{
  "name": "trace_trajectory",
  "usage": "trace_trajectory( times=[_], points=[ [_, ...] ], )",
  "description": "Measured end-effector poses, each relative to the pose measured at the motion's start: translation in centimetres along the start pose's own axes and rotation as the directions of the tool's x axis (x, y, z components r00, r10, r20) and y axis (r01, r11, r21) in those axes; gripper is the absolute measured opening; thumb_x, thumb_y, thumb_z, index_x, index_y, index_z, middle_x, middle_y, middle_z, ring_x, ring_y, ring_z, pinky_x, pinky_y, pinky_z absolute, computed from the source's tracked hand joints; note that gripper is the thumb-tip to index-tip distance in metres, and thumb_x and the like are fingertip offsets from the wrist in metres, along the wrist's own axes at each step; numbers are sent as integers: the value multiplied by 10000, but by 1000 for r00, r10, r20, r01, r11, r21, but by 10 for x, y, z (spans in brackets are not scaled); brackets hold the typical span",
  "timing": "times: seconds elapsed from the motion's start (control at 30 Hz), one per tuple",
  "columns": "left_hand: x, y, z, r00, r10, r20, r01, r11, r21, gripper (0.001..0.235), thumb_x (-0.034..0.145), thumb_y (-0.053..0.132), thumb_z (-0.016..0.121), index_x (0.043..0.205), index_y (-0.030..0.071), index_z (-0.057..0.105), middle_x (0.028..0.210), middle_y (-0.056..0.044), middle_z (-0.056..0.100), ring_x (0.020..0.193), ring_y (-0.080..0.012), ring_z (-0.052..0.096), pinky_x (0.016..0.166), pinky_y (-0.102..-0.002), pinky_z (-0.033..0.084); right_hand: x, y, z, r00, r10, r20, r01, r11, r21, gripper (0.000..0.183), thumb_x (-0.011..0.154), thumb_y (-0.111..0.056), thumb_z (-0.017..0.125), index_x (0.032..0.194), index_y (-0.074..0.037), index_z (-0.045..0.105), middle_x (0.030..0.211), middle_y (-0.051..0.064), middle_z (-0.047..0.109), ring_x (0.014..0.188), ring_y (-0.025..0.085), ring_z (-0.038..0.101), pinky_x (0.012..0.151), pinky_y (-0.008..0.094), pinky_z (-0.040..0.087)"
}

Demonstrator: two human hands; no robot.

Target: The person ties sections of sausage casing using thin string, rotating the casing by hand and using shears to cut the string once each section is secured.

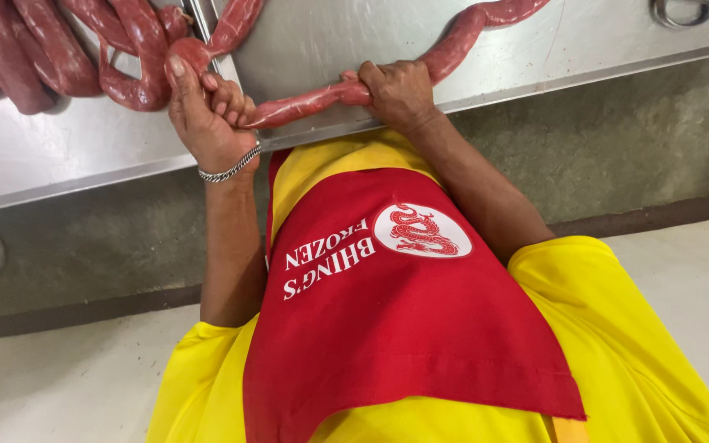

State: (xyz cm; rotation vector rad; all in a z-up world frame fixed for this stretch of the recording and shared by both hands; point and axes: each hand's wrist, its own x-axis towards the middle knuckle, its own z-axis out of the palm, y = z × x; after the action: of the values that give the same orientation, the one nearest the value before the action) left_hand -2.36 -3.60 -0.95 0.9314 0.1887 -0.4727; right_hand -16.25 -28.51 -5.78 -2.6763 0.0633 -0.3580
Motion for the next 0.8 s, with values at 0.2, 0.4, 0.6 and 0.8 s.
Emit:
trace_trajectory(
  times=[0.2,0.4,0.6,0.8],
  points=[
    [5,21,1,999,35,-15,-33,990,136,440,1055,451,646,845,76,546,626,11,381,514,-114,370,455,-306,308,1,8,-21,971,-167,-169,143,979,-145,131,874,-135,733,894,-69,622,805,89,690,682,239,691,613,371,550],
    [-1,36,21,988,149,43,-154,975,158,398,1079,418,656,893,86,541,654,20,374,529,-82,357,417,-246,274,-19,47,-40,988,-155,27,156,986,-51,327,989,-295,794,789,-93,632,683,79,657,584,266,650,555,417,518],
    [7,36,13,989,147,-3,-144,972,185,373,1105,386,656,935,69,557,688,-16,438,553,-118,437,470,-267,351,-20,61,-42,981,-172,-87,180,980,83,217,988,-246,761,878,-90,657,775,58,685,688,262,686,604,408,530],
    [13,27,-15,974,227,-6,-212,918,335,366,1089,397,654,1044,56,532,788,-45,523,616,-157,532,544,-310,477,-33,109,-81,984,-173,-32,168,978,-125,272,941,-331,774,845,-109,649,772,59,682,699,239,684,662,399,549]
  ],
)
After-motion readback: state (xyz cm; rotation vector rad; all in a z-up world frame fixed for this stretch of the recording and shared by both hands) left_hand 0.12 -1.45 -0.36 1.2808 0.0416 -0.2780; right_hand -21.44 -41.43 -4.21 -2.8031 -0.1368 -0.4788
